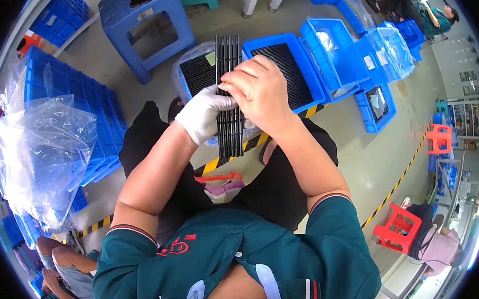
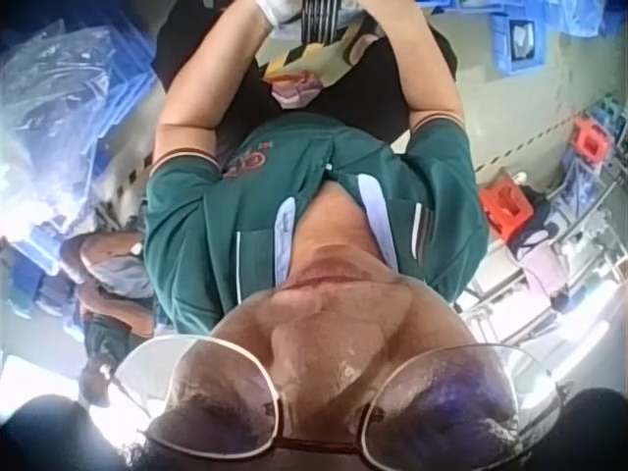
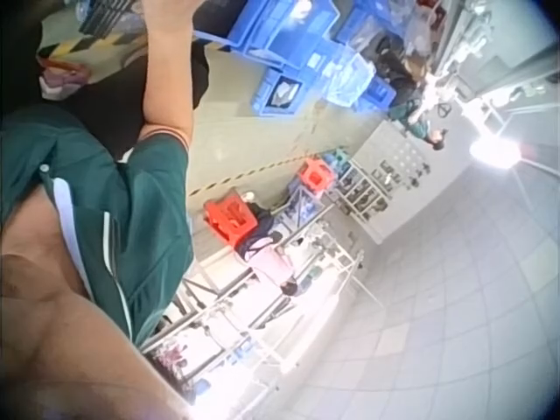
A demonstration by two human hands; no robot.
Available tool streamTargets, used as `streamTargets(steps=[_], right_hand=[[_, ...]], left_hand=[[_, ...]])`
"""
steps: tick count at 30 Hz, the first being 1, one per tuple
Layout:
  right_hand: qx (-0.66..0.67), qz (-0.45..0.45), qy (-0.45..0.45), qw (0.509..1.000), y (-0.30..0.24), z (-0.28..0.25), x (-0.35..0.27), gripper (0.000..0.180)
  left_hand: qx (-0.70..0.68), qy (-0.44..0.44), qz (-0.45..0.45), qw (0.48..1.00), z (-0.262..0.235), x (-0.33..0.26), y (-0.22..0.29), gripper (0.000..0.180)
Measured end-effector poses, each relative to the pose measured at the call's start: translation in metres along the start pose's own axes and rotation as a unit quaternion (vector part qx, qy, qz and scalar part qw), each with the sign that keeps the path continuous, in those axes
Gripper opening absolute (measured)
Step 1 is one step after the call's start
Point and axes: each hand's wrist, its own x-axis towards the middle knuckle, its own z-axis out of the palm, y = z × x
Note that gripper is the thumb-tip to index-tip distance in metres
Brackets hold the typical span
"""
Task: Inspecting and organizing thin black metal rods into blue plastic crates.
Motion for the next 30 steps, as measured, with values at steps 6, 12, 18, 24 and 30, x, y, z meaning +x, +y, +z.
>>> streamTargets(steps=[6,12,18,24,30], right_hand=[[0.046,0.033,0.055,0.997,-0.009,-0.010,0.003,0.013],[0.141,0.121,0.037,0.982,-0.002,-0.003,-0.002,0.010],[0.138,0.133,0.019,0.981,0.003,0.000,-0.002,0.009],[0.127,0.114,0.024,0.985,-0.004,0.002,-0.002,0.010],[0.038,0.031,0.010,0.999,-0.011,-0.004,0.005,0.011]], left_hand=[[-0.039,-0.020,-0.002,0.999,0.002,-0.002,0.003,0.025],[-0.041,0.001,-0.008,0.999,0.003,-0.001,0.004,0.028],[-0.021,-0.009,-0.005,1.000,0.007,-0.003,0.004,0.029],[-0.017,-0.003,0.003,1.000,0.001,-0.002,0.001,0.029],[0.032,-0.002,0.025,0.999,-0.006,0.003,-0.003,0.027]])
